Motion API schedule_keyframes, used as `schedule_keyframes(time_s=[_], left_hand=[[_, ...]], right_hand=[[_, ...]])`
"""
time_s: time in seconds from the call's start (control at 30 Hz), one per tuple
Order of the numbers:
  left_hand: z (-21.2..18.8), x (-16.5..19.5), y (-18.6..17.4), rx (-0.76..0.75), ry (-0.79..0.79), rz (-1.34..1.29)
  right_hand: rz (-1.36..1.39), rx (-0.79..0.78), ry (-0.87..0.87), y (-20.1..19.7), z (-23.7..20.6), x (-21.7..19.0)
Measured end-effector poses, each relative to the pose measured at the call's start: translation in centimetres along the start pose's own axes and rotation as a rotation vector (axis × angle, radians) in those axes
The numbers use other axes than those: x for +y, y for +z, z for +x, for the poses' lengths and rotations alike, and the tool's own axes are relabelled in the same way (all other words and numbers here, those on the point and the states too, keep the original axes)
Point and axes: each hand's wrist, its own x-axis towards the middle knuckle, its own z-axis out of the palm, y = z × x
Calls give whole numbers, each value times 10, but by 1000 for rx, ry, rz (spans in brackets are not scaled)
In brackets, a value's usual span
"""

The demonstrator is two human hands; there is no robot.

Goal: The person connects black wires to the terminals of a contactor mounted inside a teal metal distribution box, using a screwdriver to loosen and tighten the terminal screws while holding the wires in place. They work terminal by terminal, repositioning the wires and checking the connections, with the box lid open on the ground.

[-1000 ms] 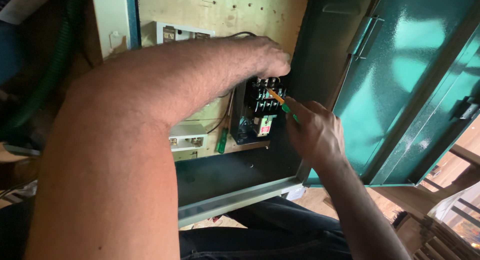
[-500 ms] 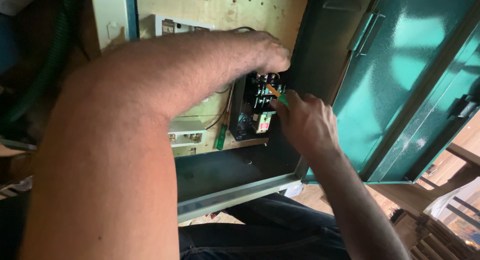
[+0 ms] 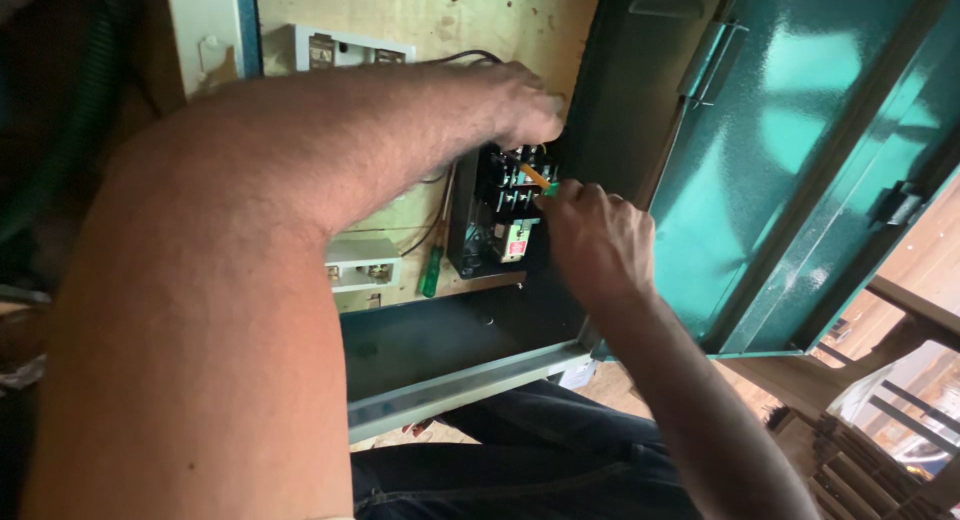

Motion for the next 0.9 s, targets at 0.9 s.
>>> schedule_keyframes(time_s=[0.9], left_hand=[[11, -34, 4, 89, -399, -366]], right_hand=[[113, 90, 62, 9, -13, -6]])
